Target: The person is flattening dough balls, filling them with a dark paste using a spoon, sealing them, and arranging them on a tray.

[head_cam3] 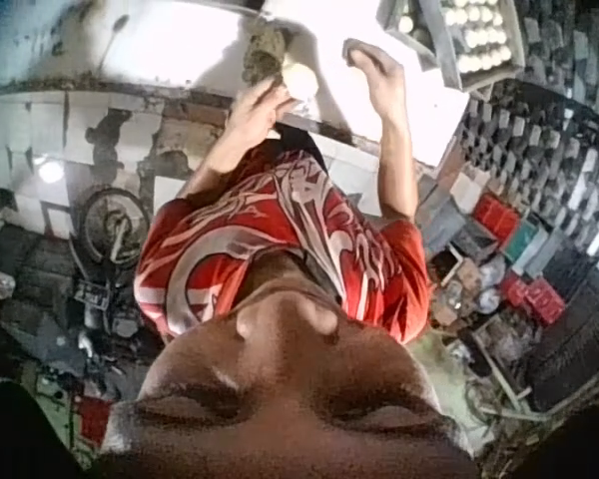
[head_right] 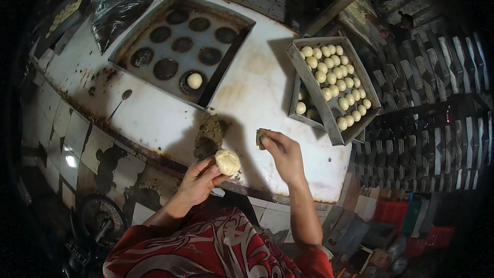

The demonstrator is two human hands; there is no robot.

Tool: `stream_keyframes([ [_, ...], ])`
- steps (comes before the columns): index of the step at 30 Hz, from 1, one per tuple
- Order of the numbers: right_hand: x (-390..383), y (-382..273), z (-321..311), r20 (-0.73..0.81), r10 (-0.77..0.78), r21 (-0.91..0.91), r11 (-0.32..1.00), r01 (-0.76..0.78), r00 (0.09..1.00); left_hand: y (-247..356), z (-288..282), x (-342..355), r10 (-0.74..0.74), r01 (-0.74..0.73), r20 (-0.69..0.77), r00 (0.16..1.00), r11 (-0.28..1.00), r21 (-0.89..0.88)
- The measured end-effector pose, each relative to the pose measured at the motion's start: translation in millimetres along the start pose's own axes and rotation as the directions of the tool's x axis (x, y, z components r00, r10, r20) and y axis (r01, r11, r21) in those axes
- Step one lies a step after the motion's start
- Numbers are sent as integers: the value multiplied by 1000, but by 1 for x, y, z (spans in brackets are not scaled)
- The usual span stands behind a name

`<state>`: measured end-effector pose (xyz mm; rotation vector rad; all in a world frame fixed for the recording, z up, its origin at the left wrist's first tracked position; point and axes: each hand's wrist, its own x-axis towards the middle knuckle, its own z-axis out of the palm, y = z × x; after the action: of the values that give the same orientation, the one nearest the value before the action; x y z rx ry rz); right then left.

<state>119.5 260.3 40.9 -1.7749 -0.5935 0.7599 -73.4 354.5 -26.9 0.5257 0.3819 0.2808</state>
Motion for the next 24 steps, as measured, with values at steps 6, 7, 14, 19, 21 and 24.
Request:
stream_keyframes([
  [6, -79, 21, 27, 31, -507, -643, 650, 405, 862, -41, 47, 28, 42, -35, 50, 998, 990, -134],
  [7, -87, 24, 16, 20, -473, -646, 667, 372, 881, -54, 55, 32, 46, -48, -15, 999, 991, -122],
  [14, -130, 87, -113, -206, -474, -248, 872, 423, 856, -155, 107, 68, 171, -164, -81, 982, 982, 88],
  [19, -118, 100, -167, -17, -482, -283, 843, 458, 876, -190, 155, 57, -85, 12, 98, 992, 815, 580],
  [21, -123, 117, -166, -79, -539, -273, 821, 502, 838, -204, 165, 59, 82, -51, -124, 989, 970, 236],
  [24, -135, 155, -144, -296, -540, -194, 842, 503, 788, -226, 171, 80, 337, -286, -301, 892, 937, 200],
])
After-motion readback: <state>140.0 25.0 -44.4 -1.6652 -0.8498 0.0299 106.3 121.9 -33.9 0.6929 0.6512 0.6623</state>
